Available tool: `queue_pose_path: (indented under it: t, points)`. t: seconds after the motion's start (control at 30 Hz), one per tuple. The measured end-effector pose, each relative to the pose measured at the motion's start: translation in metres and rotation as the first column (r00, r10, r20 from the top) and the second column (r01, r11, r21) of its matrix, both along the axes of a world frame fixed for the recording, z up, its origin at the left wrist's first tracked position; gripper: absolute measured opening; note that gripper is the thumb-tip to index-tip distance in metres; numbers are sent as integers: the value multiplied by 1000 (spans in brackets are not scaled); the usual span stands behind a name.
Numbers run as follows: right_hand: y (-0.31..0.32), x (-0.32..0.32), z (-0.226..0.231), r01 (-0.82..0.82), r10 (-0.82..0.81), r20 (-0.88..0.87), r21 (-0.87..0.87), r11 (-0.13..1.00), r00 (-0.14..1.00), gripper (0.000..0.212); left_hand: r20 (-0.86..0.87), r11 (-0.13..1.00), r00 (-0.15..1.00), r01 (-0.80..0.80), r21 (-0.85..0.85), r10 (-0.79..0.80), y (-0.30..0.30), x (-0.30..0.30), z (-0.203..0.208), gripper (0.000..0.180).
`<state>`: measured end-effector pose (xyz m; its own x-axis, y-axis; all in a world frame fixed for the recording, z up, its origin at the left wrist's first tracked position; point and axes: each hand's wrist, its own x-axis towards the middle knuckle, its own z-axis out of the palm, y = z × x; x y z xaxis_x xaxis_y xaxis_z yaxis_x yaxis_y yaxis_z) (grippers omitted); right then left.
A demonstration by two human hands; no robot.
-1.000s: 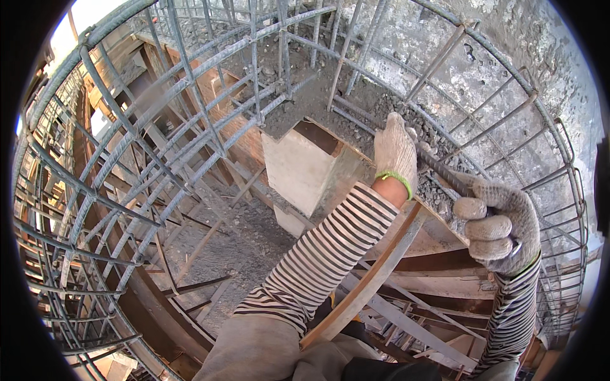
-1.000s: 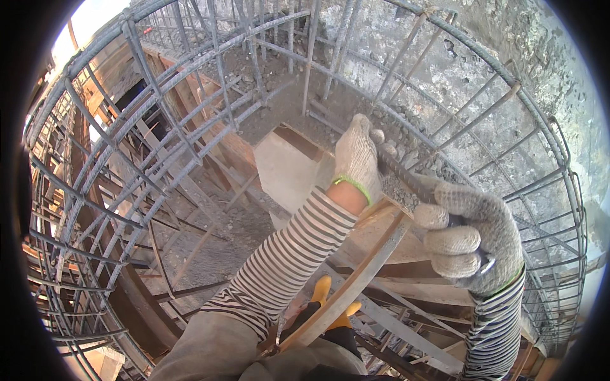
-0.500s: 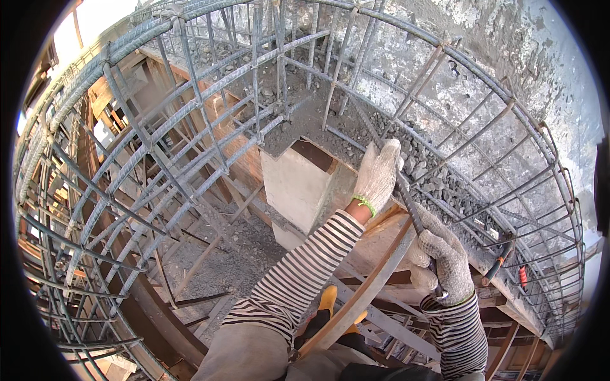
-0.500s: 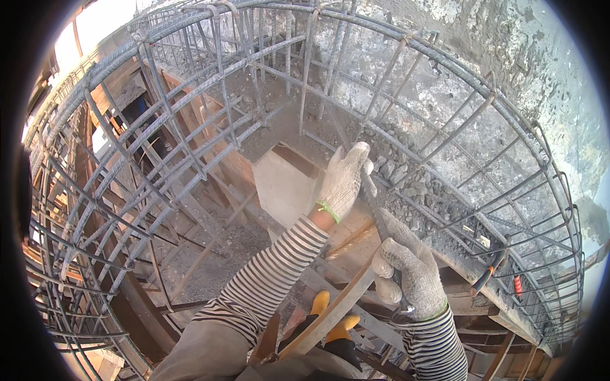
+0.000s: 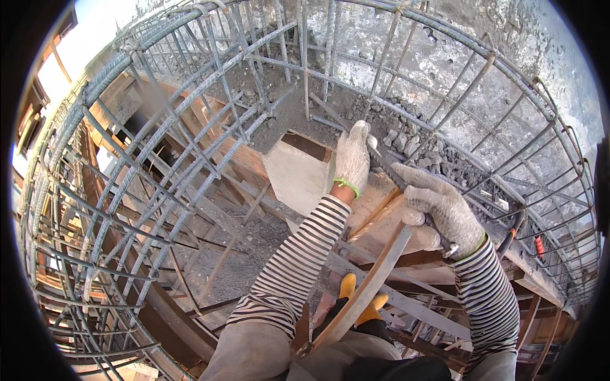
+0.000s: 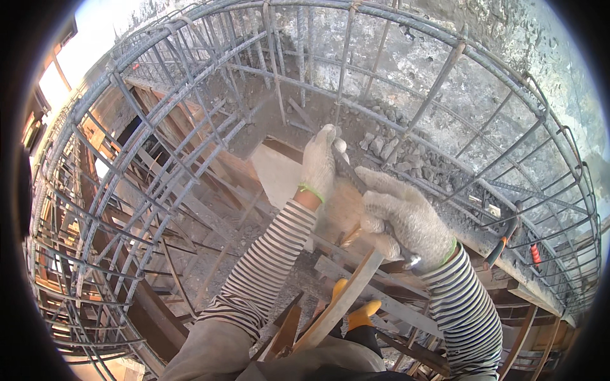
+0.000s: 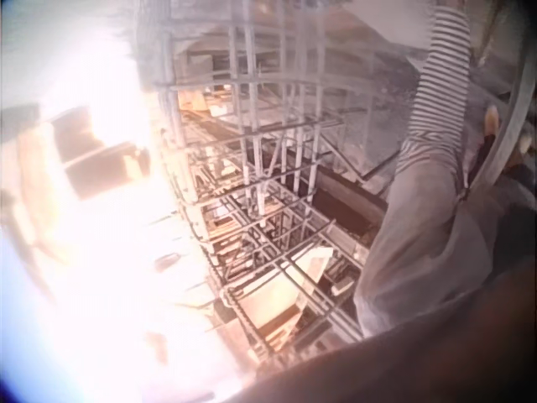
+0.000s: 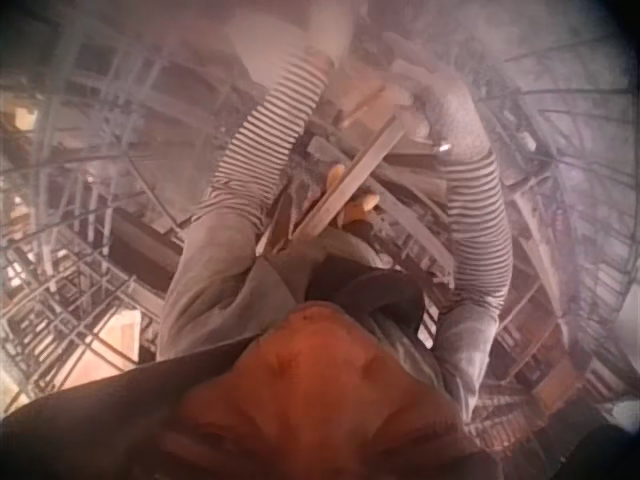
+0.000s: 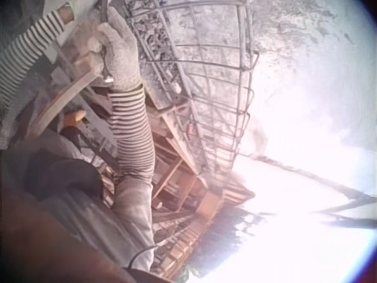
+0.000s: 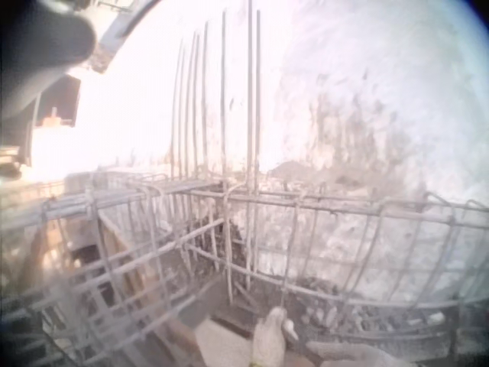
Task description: The person uses a hammer to strike a metal rebar peg into a concrete and steel structure.
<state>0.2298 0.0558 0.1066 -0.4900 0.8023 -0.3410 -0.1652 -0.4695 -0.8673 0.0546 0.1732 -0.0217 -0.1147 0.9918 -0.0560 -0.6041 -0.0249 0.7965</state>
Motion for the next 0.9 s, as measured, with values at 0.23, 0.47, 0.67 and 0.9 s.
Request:
queue_pose_path:
  t: [0.23,0.47,0.67,0.9]
  points:
    - [-56,6,-44,124,-112,66,-202,972,991,50,-213,996,973,76,-45,-84,-54,11,-27,35]
    - [-136,37,-50,-84,102,380,-64,994,920,50,-52,981,988,137,-141,-145,-161,28,-51,40]
    - [-116,21,-38,3,-5,346,8,1000,938,53,-59,991,990,127,-48,-130,-111,28,-36,37]
    - [-35,0,-26,41,-54,-56,-210,977,997,34,-73,989,990,110,-98,-117,-37,5,-15,28]
